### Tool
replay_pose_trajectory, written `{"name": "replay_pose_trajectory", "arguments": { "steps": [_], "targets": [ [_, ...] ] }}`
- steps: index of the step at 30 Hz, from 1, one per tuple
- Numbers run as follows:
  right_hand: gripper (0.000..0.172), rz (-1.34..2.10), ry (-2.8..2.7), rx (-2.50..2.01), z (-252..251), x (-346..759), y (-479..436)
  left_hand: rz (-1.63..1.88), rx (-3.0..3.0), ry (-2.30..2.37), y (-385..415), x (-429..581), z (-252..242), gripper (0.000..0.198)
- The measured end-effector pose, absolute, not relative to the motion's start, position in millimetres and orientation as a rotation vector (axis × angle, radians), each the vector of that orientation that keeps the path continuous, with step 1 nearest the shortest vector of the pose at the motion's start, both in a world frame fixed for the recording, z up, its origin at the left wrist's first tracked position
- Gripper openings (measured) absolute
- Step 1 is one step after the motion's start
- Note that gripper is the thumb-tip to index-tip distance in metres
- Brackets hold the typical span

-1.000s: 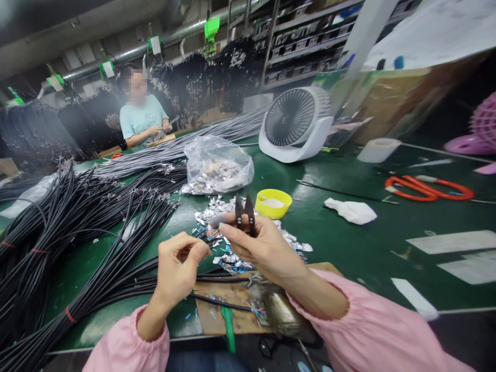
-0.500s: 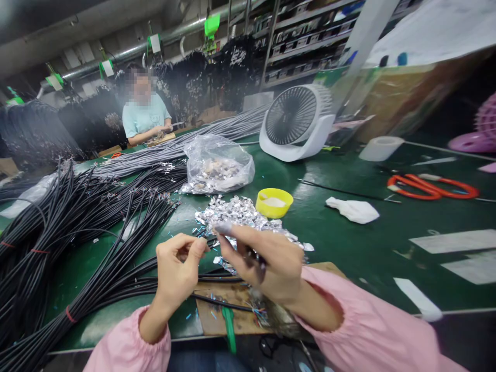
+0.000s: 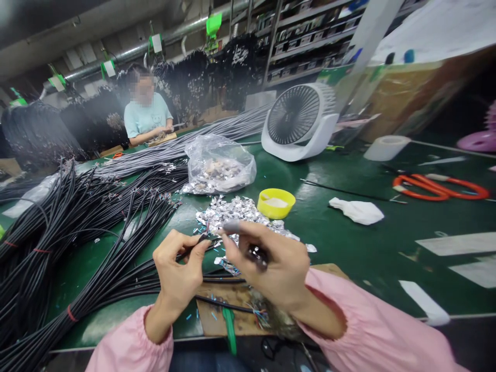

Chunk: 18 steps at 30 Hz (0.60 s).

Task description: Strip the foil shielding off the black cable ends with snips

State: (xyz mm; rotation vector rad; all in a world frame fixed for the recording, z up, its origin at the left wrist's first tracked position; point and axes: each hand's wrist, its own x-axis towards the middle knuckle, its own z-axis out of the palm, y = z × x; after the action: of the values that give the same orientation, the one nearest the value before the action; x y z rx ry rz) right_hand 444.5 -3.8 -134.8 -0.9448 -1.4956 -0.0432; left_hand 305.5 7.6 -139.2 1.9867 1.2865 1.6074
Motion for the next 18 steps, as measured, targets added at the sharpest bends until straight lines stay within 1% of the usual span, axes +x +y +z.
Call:
{"name": "replay_pose_trajectory", "arguments": {
  "steps": [3, 6, 18],
  "targets": [
    [0.009, 0.209, -1.359, -0.998, -126.5, 441.7, -3.3, 1.675, 2.087, 1.223, 9.0, 305.0, -138.3, 0.012],
    [0.01, 0.35, -1.343, -0.955, -123.1, 441.4, -2.5, 1.719, 2.144, 1.192, 9.7, 305.4, -138.9, 0.013],
    [0.011, 0.443, -1.341, -0.906, -125.4, 442.3, -1.1, 1.718, 2.188, 1.179, 8.2, 305.4, -138.2, 0.013]
  ]
}}
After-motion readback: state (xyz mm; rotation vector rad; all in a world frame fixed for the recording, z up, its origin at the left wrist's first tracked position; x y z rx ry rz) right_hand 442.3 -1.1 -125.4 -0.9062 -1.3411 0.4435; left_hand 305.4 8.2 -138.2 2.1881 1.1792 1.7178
